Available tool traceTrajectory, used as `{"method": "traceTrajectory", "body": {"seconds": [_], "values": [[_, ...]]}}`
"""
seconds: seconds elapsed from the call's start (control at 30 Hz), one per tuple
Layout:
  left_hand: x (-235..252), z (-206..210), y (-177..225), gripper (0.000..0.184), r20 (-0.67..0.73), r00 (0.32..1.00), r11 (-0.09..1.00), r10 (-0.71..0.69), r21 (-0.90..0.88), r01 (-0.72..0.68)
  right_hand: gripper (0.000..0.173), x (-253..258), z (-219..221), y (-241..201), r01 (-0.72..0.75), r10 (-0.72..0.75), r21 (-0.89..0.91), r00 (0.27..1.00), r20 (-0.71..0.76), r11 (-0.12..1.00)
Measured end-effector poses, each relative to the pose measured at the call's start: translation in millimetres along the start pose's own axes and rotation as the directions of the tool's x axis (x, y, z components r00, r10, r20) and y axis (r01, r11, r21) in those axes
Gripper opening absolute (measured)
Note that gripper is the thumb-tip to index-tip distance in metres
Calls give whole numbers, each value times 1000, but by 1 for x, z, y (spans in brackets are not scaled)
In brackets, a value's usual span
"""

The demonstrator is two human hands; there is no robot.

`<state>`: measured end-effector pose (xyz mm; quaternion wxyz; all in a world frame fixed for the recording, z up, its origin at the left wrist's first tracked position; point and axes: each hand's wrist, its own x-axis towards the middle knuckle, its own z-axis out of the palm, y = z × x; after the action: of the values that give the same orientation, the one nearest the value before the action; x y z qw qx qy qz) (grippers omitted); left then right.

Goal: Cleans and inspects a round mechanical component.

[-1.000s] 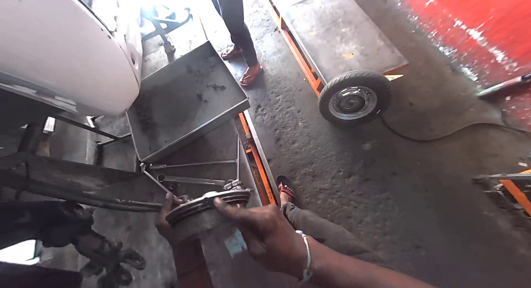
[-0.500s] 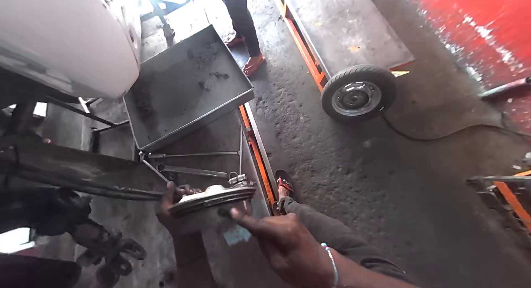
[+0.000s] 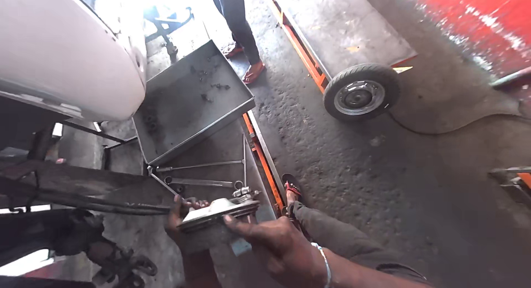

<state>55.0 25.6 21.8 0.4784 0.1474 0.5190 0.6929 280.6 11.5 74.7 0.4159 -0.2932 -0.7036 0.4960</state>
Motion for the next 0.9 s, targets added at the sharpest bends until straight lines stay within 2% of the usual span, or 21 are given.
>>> {"method": "traceTrajectory", "body": {"seconds": [0.07,0.1,0.2,0.27,0.33,0.4,0.5,0.57,0.63,0.7,0.77,0.83,0.87,0.9], "values": [[7,-26,-15,55,32,999,996,-3,-85,6,39,-16,-3,5,-23,24,27,1000,-2,999],[9,-32,-19,53,5,1000,995,-4,-96,4,40,-21,-4,7,-39,40,51,999,-11,998],[8,-26,-19,49,-48,999,996,9,-91,-13,39,-15,1,10,-41,47,88,997,-68,995],[-2,-2,-6,55,-78,997,998,12,-65,-17,39,-7,5,10,-15,22,90,997,-75,996],[-13,32,14,61,-178,984,999,-30,37,37,40,-14,4,14,8,-2,76,998,-69,997],[-7,12,4,57,-147,989,1000,-22,14,24,39,-27,0,21,-12,17,79,998,-67,997],[10,-32,-21,46,-85,996,997,-1,-82,-6,40,-20,1,29,-22,33,120,995,-93,993],[10,-27,-19,49,-82,997,995,-1,-103,-8,40,-9,4,29,7,8,129,993,-116,992],[3,-11,-8,53,-71,997,998,19,-50,-23,39,-14,6,28,37,-21,152,994,-107,988],[-7,22,8,58,-112,993,999,30,40,-26,39,-27,3,24,30,-18,167,997,-70,986],[-11,35,16,53,-172,985,998,21,57,-11,41,-30,1,22,-8,19,176,998,-58,984],[-8,31,16,49,-217,976,998,0,62,14,40,-14,2,20,-1,11,137,997,-75,991],[-5,21,9,48,-206,979,999,-2,36,10,40,-4,1,17,8,0,112,998,-66,994],[1,0,-5,49,-137,990,999,18,-40,-24,41,0,-1,15,11,-7,98,999,-40,995]]}}
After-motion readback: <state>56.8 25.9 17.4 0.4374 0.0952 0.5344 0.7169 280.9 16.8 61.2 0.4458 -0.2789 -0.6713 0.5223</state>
